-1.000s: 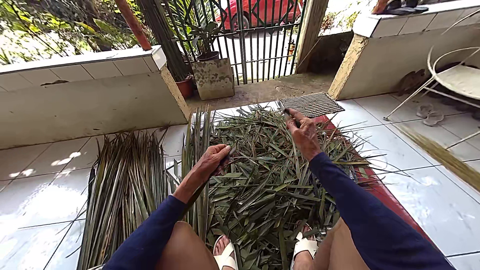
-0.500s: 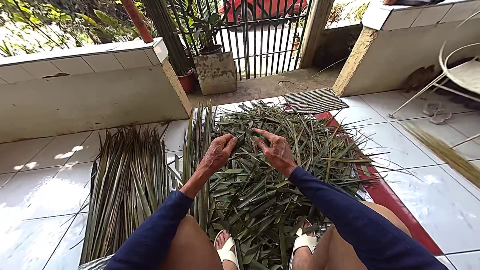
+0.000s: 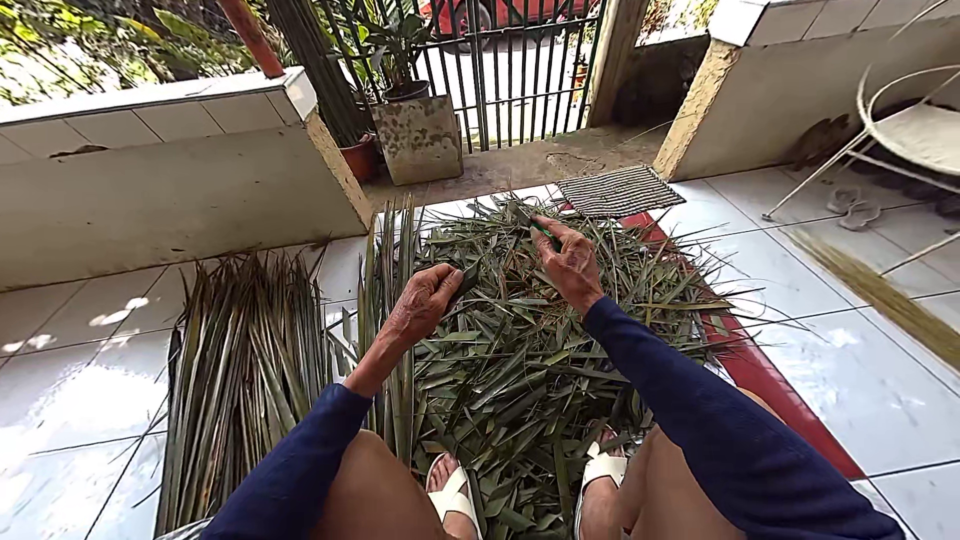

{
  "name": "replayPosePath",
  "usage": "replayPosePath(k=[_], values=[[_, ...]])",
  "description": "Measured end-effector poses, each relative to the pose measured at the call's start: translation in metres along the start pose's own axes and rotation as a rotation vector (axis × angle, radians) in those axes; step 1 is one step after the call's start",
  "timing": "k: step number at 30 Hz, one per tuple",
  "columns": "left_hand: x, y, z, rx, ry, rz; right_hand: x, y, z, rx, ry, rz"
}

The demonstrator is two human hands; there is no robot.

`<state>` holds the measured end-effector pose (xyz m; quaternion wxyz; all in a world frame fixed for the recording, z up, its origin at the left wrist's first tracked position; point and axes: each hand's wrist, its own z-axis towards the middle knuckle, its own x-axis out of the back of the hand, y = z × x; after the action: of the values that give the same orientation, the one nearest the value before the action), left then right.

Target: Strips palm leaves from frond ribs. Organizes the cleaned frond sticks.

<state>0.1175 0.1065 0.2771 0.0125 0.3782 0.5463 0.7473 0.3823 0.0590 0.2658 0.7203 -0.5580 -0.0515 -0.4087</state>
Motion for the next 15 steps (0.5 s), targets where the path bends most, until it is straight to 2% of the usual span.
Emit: replayPosePath(k=[12,15], values=[[0.006,-0.003,-0.008,0.024,-0.066,-0.025,0.025,0.027,0.033,-0.081,0.093,0.053],[0.009,-0.009,-0.009,0.036,-0.083,-0.03,0.037,0.042,0.043,-0.127,0.176,0.03]])
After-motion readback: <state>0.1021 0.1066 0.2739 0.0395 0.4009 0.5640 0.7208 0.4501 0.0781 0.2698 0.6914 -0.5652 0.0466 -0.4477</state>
